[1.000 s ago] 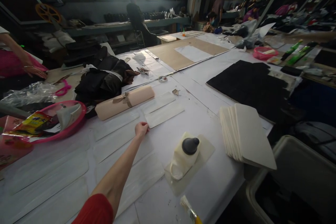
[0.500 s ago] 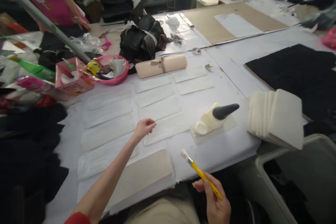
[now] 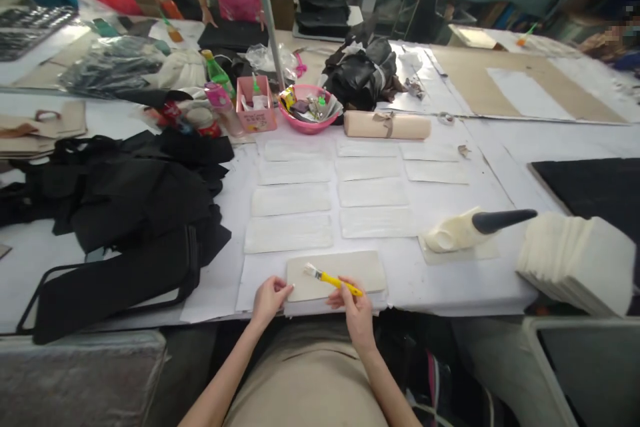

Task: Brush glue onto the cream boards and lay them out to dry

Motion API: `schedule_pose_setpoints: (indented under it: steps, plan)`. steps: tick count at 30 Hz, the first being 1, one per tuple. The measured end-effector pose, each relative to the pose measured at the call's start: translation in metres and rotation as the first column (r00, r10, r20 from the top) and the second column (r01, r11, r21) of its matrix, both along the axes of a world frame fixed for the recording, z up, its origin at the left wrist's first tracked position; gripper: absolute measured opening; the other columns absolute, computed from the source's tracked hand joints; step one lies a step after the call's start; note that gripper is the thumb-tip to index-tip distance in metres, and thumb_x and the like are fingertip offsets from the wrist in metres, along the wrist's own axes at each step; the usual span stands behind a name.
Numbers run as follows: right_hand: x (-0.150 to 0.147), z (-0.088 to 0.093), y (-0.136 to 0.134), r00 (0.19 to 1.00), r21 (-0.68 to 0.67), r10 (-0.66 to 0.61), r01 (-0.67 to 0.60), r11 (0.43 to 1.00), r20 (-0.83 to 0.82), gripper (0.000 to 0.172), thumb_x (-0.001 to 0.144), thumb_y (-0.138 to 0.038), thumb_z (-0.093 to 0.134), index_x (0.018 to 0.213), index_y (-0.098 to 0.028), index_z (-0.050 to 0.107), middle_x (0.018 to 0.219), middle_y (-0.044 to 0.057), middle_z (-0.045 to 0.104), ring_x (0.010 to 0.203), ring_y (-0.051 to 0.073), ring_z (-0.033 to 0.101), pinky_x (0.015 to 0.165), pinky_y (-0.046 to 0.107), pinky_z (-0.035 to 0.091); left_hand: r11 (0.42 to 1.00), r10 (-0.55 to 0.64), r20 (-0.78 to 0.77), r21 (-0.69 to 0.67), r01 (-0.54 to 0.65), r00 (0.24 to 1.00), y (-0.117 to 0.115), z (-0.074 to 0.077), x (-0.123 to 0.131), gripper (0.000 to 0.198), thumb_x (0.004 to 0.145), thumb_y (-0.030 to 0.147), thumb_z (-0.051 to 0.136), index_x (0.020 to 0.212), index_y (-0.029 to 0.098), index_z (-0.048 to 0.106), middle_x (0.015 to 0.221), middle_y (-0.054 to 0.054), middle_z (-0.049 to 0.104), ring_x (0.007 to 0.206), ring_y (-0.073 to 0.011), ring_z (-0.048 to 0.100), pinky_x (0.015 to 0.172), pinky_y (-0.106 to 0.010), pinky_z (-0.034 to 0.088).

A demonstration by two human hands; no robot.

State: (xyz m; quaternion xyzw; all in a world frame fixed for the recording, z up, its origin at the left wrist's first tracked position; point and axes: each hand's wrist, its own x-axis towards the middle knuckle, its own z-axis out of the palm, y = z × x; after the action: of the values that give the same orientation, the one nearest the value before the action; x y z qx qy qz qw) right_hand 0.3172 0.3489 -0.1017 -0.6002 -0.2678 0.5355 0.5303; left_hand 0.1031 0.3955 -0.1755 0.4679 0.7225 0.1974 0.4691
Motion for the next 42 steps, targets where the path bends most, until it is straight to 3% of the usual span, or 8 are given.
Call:
schedule_pose_setpoints:
  steps: [6, 13, 21, 28, 31, 37, 39, 42]
  plan:
    - [-0.04, -0.022, 0.021, 0.998, 0.017, 0.054, -0.055, 0.998, 0.034, 0.045, 0.086, -0.054, 0.058, 0.106, -0.013, 0.058, 0.068, 0.004, 0.07, 0.058, 0.019, 0.07, 0.05, 0.024, 0.055, 0.991, 0.065, 0.19, -0.125, -0.041, 0.98, 0.005, -0.007, -0.001, 0.017, 0.074, 0.029, 0.064, 0.068, 0.02, 0.05, 0.041, 0.003, 0.058, 0.033, -0.0133, 0.053, 0.034, -0.021, 0.039]
    - [-0.043, -0.037, 0.029, 0.998, -0.017, 0.007, -0.006, 1.0, 0.06, 0.049, 0.082, -0.056, 0.062, 0.103, -0.012, 0.059, 0.064, 0.003, 0.07, 0.054, 0.018, 0.069, 0.047, 0.022, 0.054, 0.98, 0.131, 0.216, -0.174, -0.094, 0.968, 0.004, -0.012, 0.0, 0.018, 0.075, 0.025, 0.067, 0.07, 0.019, 0.05, 0.044, 0.002, 0.061, 0.041, -0.0155, 0.062, 0.038, -0.021, 0.048]
    - [0.021, -0.037, 0.01, 0.957, 0.002, -0.17, 0.175, 0.985, 0.237, 0.047, 0.082, -0.054, 0.063, 0.105, -0.013, 0.059, 0.067, 0.003, 0.071, 0.058, 0.019, 0.071, 0.052, 0.026, 0.057, 0.981, 0.136, 0.225, -0.164, -0.1, 0.965, 0.001, -0.014, -0.002, 0.019, 0.073, 0.03, 0.068, 0.074, 0.02, 0.052, 0.046, 0.004, 0.061, 0.044, -0.0168, 0.065, 0.041, -0.022, 0.05]
    - [0.091, -0.038, -0.01, 0.819, 0.089, -0.42, 0.421, 0.903, 0.392, 0.048, 0.082, -0.054, 0.062, 0.107, -0.013, 0.057, 0.07, 0.005, 0.071, 0.059, 0.02, 0.071, 0.057, 0.03, 0.059, 0.987, 0.119, 0.236, -0.132, -0.089, 0.964, -0.001, -0.015, -0.002, 0.025, 0.07, 0.036, 0.069, 0.076, 0.02, 0.05, 0.05, 0.004, 0.061, 0.046, -0.018, 0.065, 0.041, -0.024, 0.051]
    - [0.073, -0.028, -0.013, 0.767, 0.153, -0.439, 0.419, 0.895, 0.468, 0.043, 0.086, -0.051, 0.059, 0.107, -0.013, 0.058, 0.072, 0.004, 0.07, 0.062, 0.019, 0.07, 0.062, 0.03, 0.059, 0.989, 0.119, 0.246, -0.118, -0.092, 0.962, -0.001, -0.014, -0.002, 0.023, 0.069, 0.035, 0.068, 0.075, 0.02, 0.051, 0.051, 0.005, 0.06, 0.045, -0.0176, 0.064, 0.04, -0.024, 0.05]
    - [0.0, -0.025, -0.008, 0.936, 0.099, -0.1, 0.07, 0.993, 0.338, 0.034, 0.092, -0.045, 0.052, 0.109, -0.016, 0.06, 0.076, 0.003, 0.07, 0.067, 0.018, 0.071, 0.064, 0.03, 0.059, 0.99, 0.091, 0.198, -0.126, -0.066, 0.976, 0.001, -0.011, -0.002, 0.019, 0.07, 0.034, 0.067, 0.074, 0.018, 0.057, 0.051, 0.002, 0.063, 0.046, -0.0172, 0.065, 0.041, -0.023, 0.049]
    - [0.005, -0.033, -0.004, 0.937, 0.081, -0.107, 0.084, 0.993, 0.332, 0.035, 0.091, -0.046, 0.053, 0.107, -0.016, 0.06, 0.074, 0.003, 0.069, 0.066, 0.018, 0.07, 0.062, 0.03, 0.058, 0.989, 0.076, 0.186, -0.139, -0.05, 0.98, 0.002, -0.011, -0.003, 0.018, 0.07, 0.034, 0.067, 0.072, 0.017, 0.058, 0.049, 0.001, 0.063, 0.045, -0.0171, 0.064, 0.042, -0.023, 0.049]
    - [0.045, -0.042, -0.002, 0.882, 0.084, -0.288, 0.277, 0.957, 0.372, 0.04, 0.089, -0.049, 0.055, 0.106, -0.014, 0.058, 0.073, 0.004, 0.069, 0.064, 0.019, 0.07, 0.061, 0.031, 0.058, 0.986, 0.081, 0.203, -0.163, -0.048, 0.976, 0.003, -0.011, -0.003, 0.018, 0.07, 0.033, 0.067, 0.07, 0.017, 0.059, 0.048, 0.001, 0.063, 0.046, -0.0174, 0.064, 0.042, -0.023, 0.05]
